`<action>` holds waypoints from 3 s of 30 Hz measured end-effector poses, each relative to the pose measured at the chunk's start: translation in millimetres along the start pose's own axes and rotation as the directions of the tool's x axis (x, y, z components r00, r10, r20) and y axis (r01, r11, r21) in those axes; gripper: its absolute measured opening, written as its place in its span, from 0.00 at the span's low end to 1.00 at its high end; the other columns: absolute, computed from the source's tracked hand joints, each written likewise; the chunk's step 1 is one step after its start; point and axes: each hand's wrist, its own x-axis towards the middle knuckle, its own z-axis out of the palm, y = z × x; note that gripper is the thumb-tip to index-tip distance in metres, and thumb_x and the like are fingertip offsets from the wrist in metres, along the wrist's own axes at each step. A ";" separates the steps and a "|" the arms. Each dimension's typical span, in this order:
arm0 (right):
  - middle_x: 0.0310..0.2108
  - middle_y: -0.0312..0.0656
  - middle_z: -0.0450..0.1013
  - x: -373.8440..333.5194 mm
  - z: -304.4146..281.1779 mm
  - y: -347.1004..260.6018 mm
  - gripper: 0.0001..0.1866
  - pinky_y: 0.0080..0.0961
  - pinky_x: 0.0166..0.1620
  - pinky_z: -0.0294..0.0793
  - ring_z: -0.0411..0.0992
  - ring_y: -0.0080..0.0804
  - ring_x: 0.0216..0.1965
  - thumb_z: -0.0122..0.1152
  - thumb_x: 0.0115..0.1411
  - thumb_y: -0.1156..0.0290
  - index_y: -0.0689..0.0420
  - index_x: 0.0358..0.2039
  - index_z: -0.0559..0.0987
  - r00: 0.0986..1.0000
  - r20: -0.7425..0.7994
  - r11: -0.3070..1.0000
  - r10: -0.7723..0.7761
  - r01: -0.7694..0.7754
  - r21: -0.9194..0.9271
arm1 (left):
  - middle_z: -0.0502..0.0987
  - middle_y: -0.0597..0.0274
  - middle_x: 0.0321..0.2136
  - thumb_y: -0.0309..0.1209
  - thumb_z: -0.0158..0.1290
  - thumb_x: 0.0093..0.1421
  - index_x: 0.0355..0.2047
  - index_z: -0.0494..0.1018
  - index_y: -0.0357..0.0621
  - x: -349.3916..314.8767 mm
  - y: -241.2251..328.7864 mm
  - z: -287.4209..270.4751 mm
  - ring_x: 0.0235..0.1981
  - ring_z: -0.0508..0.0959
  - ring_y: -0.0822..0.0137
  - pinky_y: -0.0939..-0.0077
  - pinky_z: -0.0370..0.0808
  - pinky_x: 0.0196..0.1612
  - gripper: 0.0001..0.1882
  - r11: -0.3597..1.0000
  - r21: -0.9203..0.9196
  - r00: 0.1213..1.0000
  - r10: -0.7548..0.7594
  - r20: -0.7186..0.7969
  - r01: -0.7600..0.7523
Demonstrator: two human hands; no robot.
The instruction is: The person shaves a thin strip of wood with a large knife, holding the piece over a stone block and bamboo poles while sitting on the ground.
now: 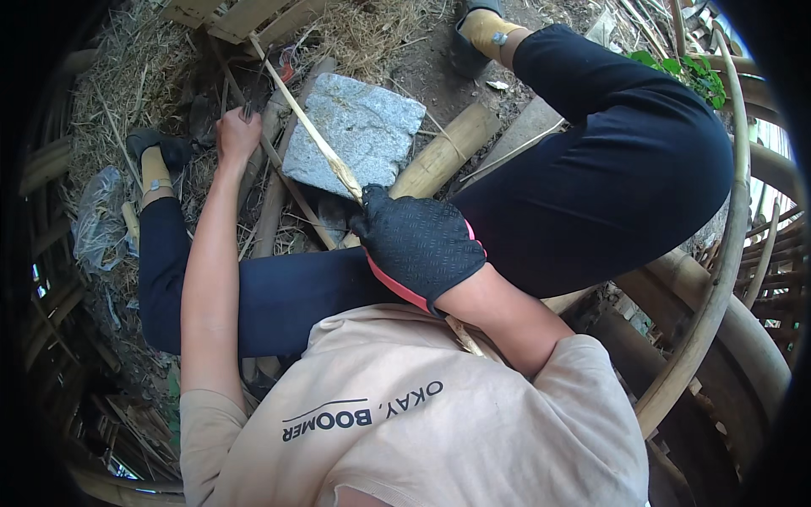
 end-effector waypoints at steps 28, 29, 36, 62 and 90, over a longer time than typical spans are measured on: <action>0.26 0.54 0.78 1.4 2.1 4.6 0.21 0.49 0.35 0.78 0.79 0.55 0.31 0.57 0.67 0.52 0.54 0.51 0.75 1.000 -0.002 1.000 0.018 -0.018 0.006 | 0.77 0.40 0.23 0.35 0.56 0.56 0.26 0.77 0.36 10.5 6.0 7.1 0.32 0.80 0.38 0.50 0.75 0.33 0.12 0.989 -0.093 0.991 0.122 0.056 -0.116; 0.26 0.54 0.78 0.1 0.8 3.6 0.21 0.49 0.35 0.78 0.79 0.55 0.31 0.57 0.67 0.52 0.54 0.51 0.75 1.000 -0.001 1.000 0.012 -0.012 0.003 | 0.77 0.39 0.24 0.34 0.55 0.56 0.26 0.77 0.36 15.2 3.2 7.5 0.32 0.80 0.37 0.50 0.75 0.34 0.12 0.993 -0.064 0.995 0.096 0.017 -0.095; 0.25 0.55 0.78 -2.2 -1.5 0.9 0.17 0.49 0.34 0.78 0.79 0.55 0.28 0.55 0.67 0.56 0.59 0.41 0.77 0.999 -0.029 1.000 0.013 -0.013 0.000 | 0.77 0.40 0.24 0.34 0.56 0.57 0.29 0.77 0.35 10.2 -1.8 0.7 0.30 0.80 0.38 0.54 0.74 0.34 0.12 0.975 -0.170 0.986 0.157 0.064 -0.144; 0.22 0.53 0.78 -1.6 0.6 -4.1 0.19 0.48 0.32 0.78 0.80 0.52 0.26 0.55 0.67 0.57 0.61 0.45 0.75 0.996 -0.083 0.995 -0.022 0.013 -0.103 | 0.79 0.39 0.28 0.34 0.57 0.56 0.29 0.78 0.37 -28.8 57.8 -53.0 0.35 0.79 0.36 0.48 0.75 0.39 0.11 0.966 0.147 0.954 0.174 0.243 -0.214; 0.20 0.50 0.77 -1.8 4.9 1.8 0.32 0.45 0.27 0.76 0.79 0.49 0.22 0.58 0.67 0.52 0.61 0.63 0.69 0.998 -0.070 0.993 0.001 -0.009 -0.121 | 0.76 0.38 0.25 0.33 0.55 0.58 0.28 0.75 0.36 -16.3 37.1 -43.3 0.34 0.77 0.35 0.47 0.73 0.34 0.10 0.957 0.032 0.934 0.275 0.229 -0.289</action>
